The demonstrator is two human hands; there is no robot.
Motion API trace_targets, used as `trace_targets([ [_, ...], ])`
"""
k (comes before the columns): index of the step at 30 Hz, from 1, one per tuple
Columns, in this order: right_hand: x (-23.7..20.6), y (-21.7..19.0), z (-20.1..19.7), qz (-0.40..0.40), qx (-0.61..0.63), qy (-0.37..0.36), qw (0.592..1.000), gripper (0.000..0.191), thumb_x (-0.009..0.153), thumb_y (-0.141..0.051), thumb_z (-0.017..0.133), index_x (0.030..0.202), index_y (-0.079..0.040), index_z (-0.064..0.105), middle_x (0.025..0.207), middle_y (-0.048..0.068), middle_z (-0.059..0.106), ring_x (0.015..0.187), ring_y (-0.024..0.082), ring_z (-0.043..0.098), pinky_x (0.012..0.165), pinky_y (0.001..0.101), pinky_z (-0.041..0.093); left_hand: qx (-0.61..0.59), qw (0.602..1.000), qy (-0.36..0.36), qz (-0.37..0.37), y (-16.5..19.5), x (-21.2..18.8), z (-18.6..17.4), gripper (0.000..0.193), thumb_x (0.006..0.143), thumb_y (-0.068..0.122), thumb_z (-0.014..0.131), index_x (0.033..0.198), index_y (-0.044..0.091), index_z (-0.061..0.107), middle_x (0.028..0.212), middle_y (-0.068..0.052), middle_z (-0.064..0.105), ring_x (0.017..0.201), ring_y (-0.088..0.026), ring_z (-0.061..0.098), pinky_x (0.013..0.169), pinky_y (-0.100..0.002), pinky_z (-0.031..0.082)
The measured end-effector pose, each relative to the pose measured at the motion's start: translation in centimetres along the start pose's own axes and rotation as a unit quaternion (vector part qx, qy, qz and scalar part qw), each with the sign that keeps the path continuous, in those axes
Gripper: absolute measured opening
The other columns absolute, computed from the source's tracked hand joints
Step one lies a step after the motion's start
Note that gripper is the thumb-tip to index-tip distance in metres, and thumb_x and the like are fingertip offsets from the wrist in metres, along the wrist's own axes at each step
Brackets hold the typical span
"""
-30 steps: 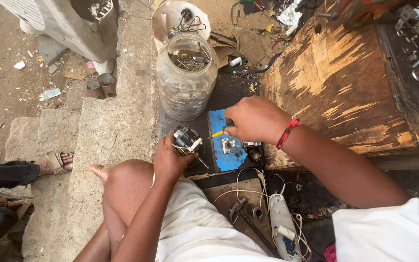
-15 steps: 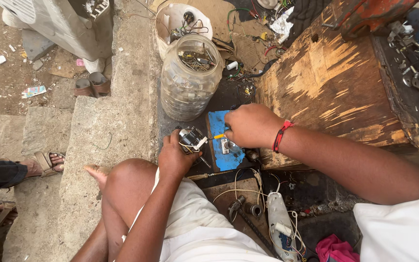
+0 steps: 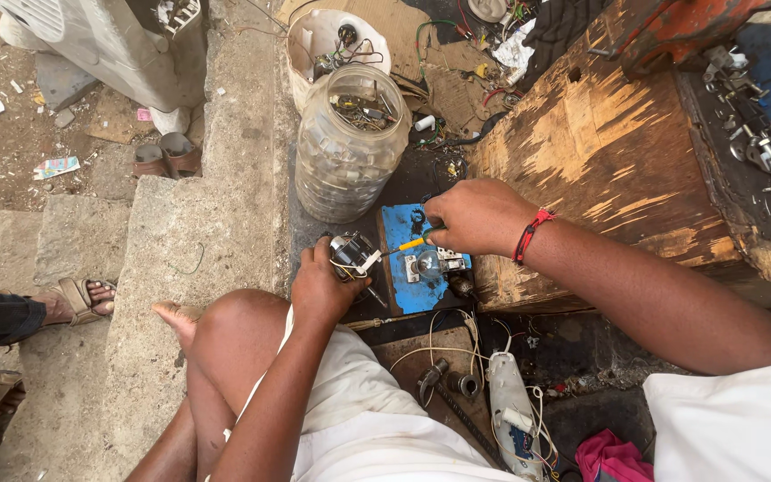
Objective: The person sits on outdoor stone steps and repairs a small electric motor, holding the motor on their lap and using a screwdriver to work on its parts. They pick the motor from a jar of parts, unscrew and reposition components, and at one point use a wrench on the motor before resuming with the screwdriver.
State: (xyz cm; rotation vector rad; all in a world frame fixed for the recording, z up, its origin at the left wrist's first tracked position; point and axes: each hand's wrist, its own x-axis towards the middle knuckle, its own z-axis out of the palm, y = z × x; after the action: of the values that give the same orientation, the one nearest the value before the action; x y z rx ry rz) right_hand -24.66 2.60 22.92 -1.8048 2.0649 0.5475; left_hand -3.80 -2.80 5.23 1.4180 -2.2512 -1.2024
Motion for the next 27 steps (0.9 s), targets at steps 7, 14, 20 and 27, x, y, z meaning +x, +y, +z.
trace_targets([
  [7, -0.2, -0.5, 0.6, -0.004, -0.018, 0.016, 1.000, 0.027, 0.085, -0.040, 0.071, 0.088, -0.013, 0.074, 0.082, 0.013, 0.073, 0.084, 0.036, 0.071, 0.073, 0.0517, 0.056, 0.002, 1.000, -0.014, -0.016, 0.5, 0.1, 0.4, 0.107, 0.058, 0.040, 0.097, 0.147, 0.011, 0.044, 0.131, -0.018, 0.057, 0.110, -0.038, 0.066, 0.089, -0.047, 0.056],
  [14, -0.3, -1.7, -0.4, -0.028, -0.002, 0.062, 0.998, 0.028, 0.078, -0.038, 0.074, 0.086, -0.010, 0.073, 0.087, 0.016, 0.073, 0.089, 0.038, 0.071, 0.078, 0.0516, 0.056, -0.016, 0.999, 0.030, 0.008, 1.3, -1.2, -1.3, 0.112, 0.054, 0.040, 0.099, 0.147, 0.009, 0.043, 0.132, -0.019, 0.056, 0.114, -0.040, 0.063, 0.090, -0.047, 0.055],
  [20, -0.5, 0.1, -1.2, -0.039, 0.078, 0.058, 0.994, 0.028, 0.075, -0.028, 0.075, 0.096, -0.010, 0.069, 0.098, 0.013, 0.074, 0.095, 0.035, 0.070, 0.084, 0.0466, 0.055, -0.022, 0.999, 0.023, 0.005, 2.4, -2.0, -2.4, 0.110, 0.054, 0.039, 0.100, 0.145, 0.011, 0.045, 0.130, -0.016, 0.057, 0.114, -0.038, 0.065, 0.092, -0.046, 0.055],
  [27, -1.0, 1.3, -0.6, -0.079, 0.100, 0.056, 0.990, 0.028, 0.074, -0.014, 0.074, 0.101, -0.009, 0.065, 0.103, 0.009, 0.066, 0.101, 0.032, 0.067, 0.087, 0.0448, 0.053, -0.019, 1.000, 0.012, -0.003, 2.4, -1.5, -2.1, 0.105, 0.056, 0.039, 0.099, 0.144, 0.015, 0.047, 0.129, -0.014, 0.058, 0.113, -0.038, 0.065, 0.092, -0.047, 0.055],
])
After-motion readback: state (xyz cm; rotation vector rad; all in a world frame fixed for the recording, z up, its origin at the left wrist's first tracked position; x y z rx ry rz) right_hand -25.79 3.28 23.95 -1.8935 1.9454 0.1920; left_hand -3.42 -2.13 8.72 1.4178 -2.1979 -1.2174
